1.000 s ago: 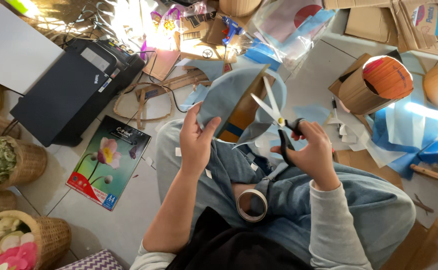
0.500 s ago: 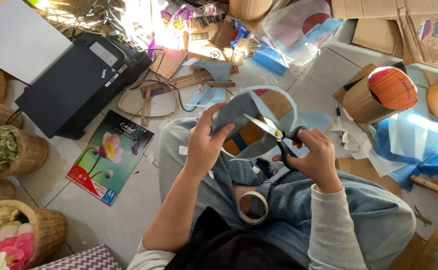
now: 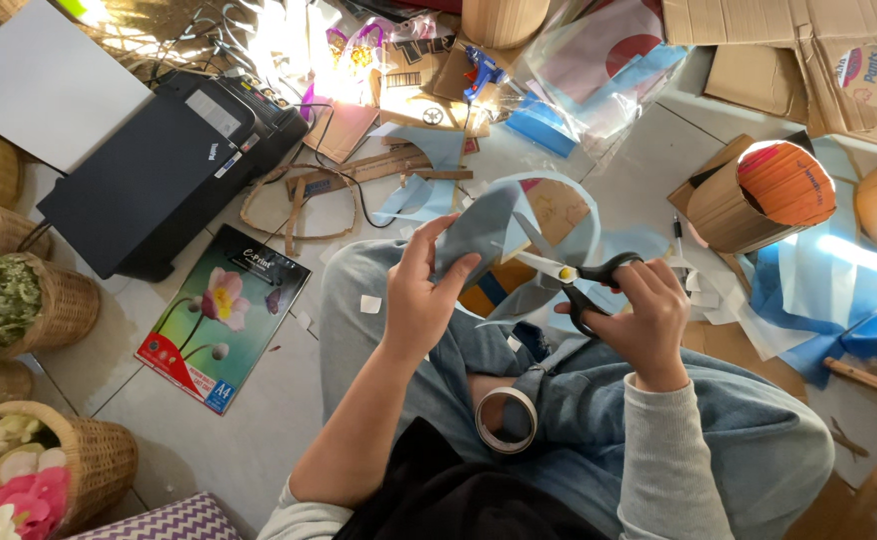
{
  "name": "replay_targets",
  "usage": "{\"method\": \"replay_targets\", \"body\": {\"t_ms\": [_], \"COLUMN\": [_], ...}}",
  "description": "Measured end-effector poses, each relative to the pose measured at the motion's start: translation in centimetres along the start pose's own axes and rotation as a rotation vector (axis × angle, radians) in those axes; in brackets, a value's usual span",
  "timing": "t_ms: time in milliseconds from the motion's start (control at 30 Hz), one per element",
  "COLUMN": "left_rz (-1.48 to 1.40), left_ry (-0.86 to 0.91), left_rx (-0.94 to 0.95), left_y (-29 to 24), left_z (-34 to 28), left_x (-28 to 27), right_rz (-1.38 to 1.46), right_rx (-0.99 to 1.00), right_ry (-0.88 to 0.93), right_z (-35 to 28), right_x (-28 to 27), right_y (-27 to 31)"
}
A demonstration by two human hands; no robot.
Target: The person cuts a circular shape out of a sheet of light blue paper using scissors. They rotate the paper to follow the curve and trim the edges to refine the circle.
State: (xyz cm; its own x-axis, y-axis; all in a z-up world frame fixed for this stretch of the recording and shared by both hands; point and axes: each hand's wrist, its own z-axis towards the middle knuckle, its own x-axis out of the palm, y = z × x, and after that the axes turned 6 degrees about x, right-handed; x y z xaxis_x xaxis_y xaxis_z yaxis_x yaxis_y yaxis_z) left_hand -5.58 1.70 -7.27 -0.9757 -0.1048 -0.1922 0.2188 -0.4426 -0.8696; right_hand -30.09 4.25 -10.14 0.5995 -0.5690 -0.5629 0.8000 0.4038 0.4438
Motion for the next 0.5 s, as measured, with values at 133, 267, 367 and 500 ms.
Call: {"method": "replay_targets", "body": {"t_ms": [133, 267, 367, 500], "left_rz": [-0.048, -0.114, -0.124, -0.011], "left_ry": [0.01, -0.018, -0.033, -0.038], "left_rx": [0.003, -0.013, 0.001, 0.178], "left_y": [0.0, 0.0, 0.8, 1.9], "left_z": [-0.2, -0.3, -0.8, -1.4], "left_x": [0.5, 1.0, 1.6, 2.7], "right_rz": [-0.049, 0.086, 0.292, 0.699], "right_rx": [-0.007, 0.008, 0.096, 0.439], "right_ry": [0.005, 0.069, 0.084, 0.062], "right_z": [0.0, 0.5, -0.4, -2.0], "right_x": [0.0, -0.3, -0.1, 0.1], "right_y": [0.4, 0.7, -1.0, -2.3]}}
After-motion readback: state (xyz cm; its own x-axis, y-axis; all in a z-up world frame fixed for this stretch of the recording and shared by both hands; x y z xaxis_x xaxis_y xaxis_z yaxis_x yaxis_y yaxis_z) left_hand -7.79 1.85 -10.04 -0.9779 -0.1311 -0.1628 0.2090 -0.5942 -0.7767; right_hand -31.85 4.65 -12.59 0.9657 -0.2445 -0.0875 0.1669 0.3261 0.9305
